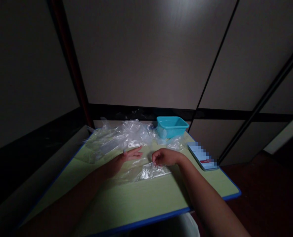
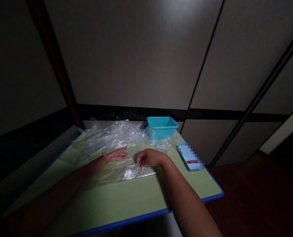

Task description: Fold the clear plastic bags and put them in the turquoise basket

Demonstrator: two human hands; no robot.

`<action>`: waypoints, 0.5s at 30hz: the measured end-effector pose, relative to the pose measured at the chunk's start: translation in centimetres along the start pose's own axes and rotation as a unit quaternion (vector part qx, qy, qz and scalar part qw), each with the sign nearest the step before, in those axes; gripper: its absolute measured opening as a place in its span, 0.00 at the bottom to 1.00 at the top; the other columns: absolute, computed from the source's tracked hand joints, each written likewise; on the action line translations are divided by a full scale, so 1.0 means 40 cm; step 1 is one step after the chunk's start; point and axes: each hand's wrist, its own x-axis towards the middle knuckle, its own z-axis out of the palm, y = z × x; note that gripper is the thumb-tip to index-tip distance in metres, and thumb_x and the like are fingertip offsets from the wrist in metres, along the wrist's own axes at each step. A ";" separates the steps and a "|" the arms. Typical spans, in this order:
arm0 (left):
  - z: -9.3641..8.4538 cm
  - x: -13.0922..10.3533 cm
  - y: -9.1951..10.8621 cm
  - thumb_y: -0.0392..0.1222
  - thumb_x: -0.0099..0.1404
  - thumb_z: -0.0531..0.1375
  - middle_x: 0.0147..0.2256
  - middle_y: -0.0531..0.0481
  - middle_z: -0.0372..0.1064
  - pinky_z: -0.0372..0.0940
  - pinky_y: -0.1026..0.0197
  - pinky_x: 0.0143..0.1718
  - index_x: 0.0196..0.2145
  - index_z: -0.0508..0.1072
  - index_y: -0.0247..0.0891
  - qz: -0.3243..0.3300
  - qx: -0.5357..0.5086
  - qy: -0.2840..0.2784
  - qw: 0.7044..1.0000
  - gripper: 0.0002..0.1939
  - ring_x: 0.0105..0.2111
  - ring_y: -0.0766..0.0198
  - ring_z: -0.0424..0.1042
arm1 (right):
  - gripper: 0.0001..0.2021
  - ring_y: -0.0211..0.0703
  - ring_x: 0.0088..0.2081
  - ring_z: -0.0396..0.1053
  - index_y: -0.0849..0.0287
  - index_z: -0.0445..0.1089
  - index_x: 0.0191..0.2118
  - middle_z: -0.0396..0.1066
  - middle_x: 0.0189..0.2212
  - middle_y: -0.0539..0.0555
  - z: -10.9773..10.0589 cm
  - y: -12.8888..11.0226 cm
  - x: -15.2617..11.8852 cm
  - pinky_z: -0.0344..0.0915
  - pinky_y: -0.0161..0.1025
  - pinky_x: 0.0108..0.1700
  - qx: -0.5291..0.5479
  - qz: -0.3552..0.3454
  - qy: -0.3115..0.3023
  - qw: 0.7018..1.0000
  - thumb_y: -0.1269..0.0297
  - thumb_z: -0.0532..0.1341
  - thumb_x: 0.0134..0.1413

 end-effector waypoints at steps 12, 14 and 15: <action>0.004 0.000 0.010 0.72 0.56 0.41 0.54 0.38 0.62 0.45 0.46 0.56 0.60 0.55 0.39 0.031 -0.002 0.039 0.999 0.44 0.54 0.47 0.60 | 0.06 0.33 0.23 0.62 0.62 0.68 0.27 0.65 0.20 0.46 0.003 -0.003 0.000 0.57 0.30 0.27 -0.014 0.005 0.004 1.000 0.74 0.55 0.43; 0.000 0.002 0.015 0.73 0.56 0.40 0.54 0.37 0.61 0.46 0.45 0.56 0.60 0.55 0.38 0.052 -0.026 0.054 0.997 0.45 0.53 0.46 0.61 | 0.06 0.33 0.23 0.62 0.62 0.69 0.28 0.66 0.20 0.46 0.004 0.002 0.002 0.57 0.31 0.27 -0.014 0.011 0.007 1.000 0.74 0.55 0.43; -0.002 0.003 0.018 0.73 0.55 0.39 0.54 0.37 0.61 0.46 0.44 0.55 0.60 0.55 0.38 0.055 -0.035 0.056 0.996 0.46 0.52 0.45 0.62 | 0.06 0.33 0.22 0.62 0.62 0.69 0.28 0.66 0.20 0.46 0.005 0.005 0.004 0.57 0.31 0.27 -0.007 0.013 0.007 1.000 0.74 0.55 0.42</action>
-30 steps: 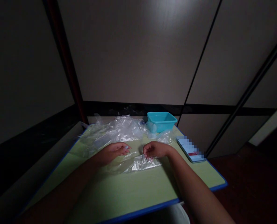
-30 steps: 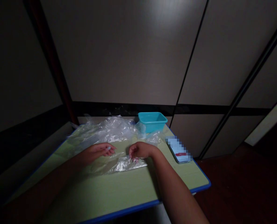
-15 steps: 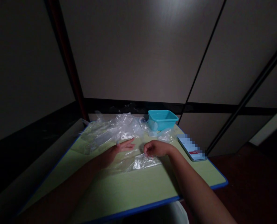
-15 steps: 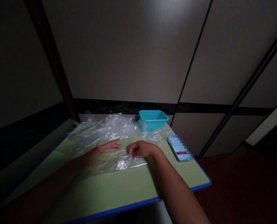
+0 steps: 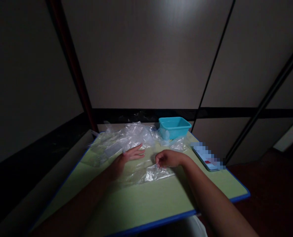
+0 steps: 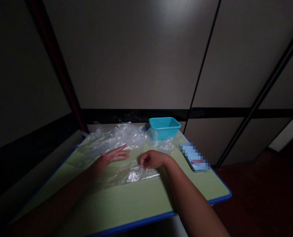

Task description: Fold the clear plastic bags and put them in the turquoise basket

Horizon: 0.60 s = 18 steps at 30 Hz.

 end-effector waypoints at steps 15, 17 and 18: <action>0.092 0.002 0.038 0.50 0.56 0.58 0.39 0.44 0.69 0.61 0.58 0.40 0.47 0.65 0.36 -0.093 0.125 0.033 0.987 0.23 0.38 0.58 0.69 | 0.05 0.31 0.19 0.62 0.63 0.67 0.28 0.63 0.18 0.44 0.005 -0.006 0.001 0.57 0.29 0.24 0.026 -0.039 0.026 0.999 0.75 0.55 0.44; 0.097 0.001 0.034 0.47 0.55 0.59 0.33 0.48 0.69 0.61 0.60 0.37 0.45 0.67 0.36 -0.093 0.158 0.033 0.983 0.20 0.33 0.61 0.68 | 0.05 0.31 0.19 0.62 0.63 0.67 0.28 0.62 0.17 0.44 0.005 -0.004 0.003 0.57 0.28 0.24 0.026 -0.035 0.029 0.999 0.76 0.55 0.44; 0.098 0.001 0.032 0.46 0.55 0.59 0.29 0.50 0.68 0.60 0.61 0.35 0.43 0.69 0.36 -0.095 0.189 0.034 0.977 0.19 0.31 0.62 0.66 | 0.05 0.31 0.19 0.62 0.63 0.67 0.28 0.62 0.17 0.44 0.005 -0.003 0.004 0.57 0.28 0.24 0.026 -0.035 0.030 0.999 0.76 0.56 0.44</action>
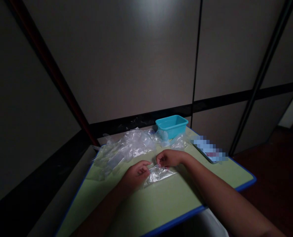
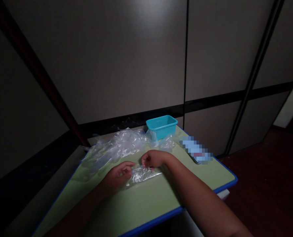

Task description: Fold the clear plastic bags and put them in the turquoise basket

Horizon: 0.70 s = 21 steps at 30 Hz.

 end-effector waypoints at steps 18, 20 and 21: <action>-0.063 -0.003 0.005 0.54 0.51 0.58 0.16 0.59 0.53 0.44 0.66 0.21 0.19 0.63 0.36 -0.086 0.127 0.003 0.988 0.17 0.19 0.69 0.53 | 0.08 0.30 0.18 0.61 0.63 0.68 0.31 0.62 0.19 0.45 0.000 -0.005 0.003 0.56 0.27 0.21 -0.053 0.044 0.023 0.997 0.76 0.53 0.45; -0.073 0.000 0.000 0.54 0.49 0.58 0.15 0.59 0.52 0.44 0.66 0.20 0.17 0.61 0.37 -0.093 0.110 -0.003 0.990 0.18 0.19 0.69 0.53 | 0.08 0.30 0.18 0.61 0.63 0.68 0.31 0.62 0.19 0.45 0.000 -0.008 0.002 0.56 0.27 0.22 -0.062 0.043 0.024 0.997 0.76 0.54 0.45; -0.074 0.001 -0.002 0.53 0.49 0.58 0.15 0.59 0.52 0.44 0.66 0.20 0.17 0.61 0.37 -0.096 0.098 -0.005 0.991 0.17 0.19 0.69 0.53 | 0.08 0.30 0.19 0.60 0.63 0.68 0.31 0.62 0.19 0.45 0.000 -0.009 0.002 0.56 0.27 0.22 -0.069 0.040 0.026 0.996 0.75 0.54 0.45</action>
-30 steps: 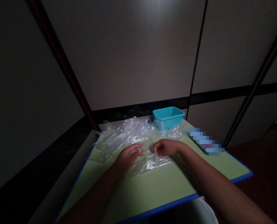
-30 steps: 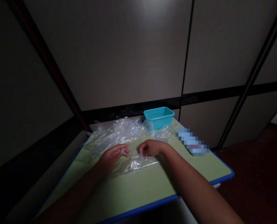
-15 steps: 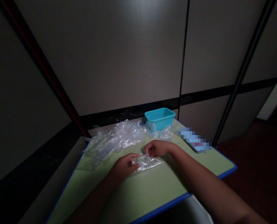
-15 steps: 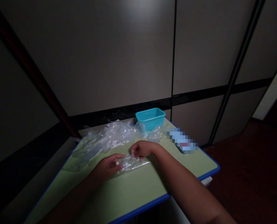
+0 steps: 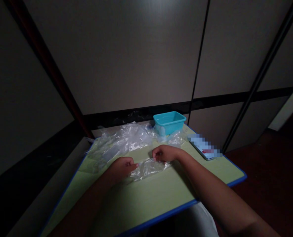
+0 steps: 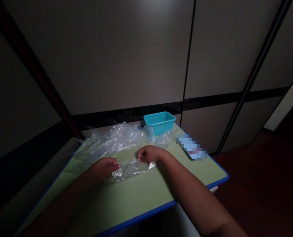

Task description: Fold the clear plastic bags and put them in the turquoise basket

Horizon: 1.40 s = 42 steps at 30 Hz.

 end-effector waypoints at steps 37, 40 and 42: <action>-0.003 -0.009 0.008 0.54 0.48 0.56 0.13 0.58 0.58 0.48 0.67 0.16 0.20 0.64 0.37 -0.053 -0.045 -0.029 0.997 0.16 0.13 0.70 0.56 | 0.06 0.31 0.18 0.61 0.62 0.67 0.29 0.63 0.19 0.46 0.001 0.004 -0.004 0.56 0.28 0.22 -0.019 0.015 0.018 1.000 0.68 0.54 0.48; -0.002 -0.013 0.010 0.54 0.50 0.55 0.11 0.58 0.57 0.48 0.67 0.16 0.19 0.63 0.38 -0.045 -0.040 -0.041 0.997 0.16 0.12 0.70 0.55 | 0.08 0.32 0.19 0.60 0.63 0.67 0.27 0.63 0.18 0.47 -0.008 0.009 -0.006 0.56 0.29 0.23 -0.032 0.021 0.034 0.999 0.65 0.54 0.50; -0.001 -0.014 0.011 0.54 0.50 0.54 0.11 0.58 0.57 0.48 0.67 0.16 0.19 0.63 0.38 -0.042 -0.039 -0.047 0.997 0.15 0.12 0.70 0.55 | 0.10 0.32 0.19 0.59 0.63 0.67 0.27 0.63 0.18 0.47 -0.014 0.012 -0.007 0.55 0.30 0.23 -0.044 0.021 0.044 0.998 0.63 0.55 0.51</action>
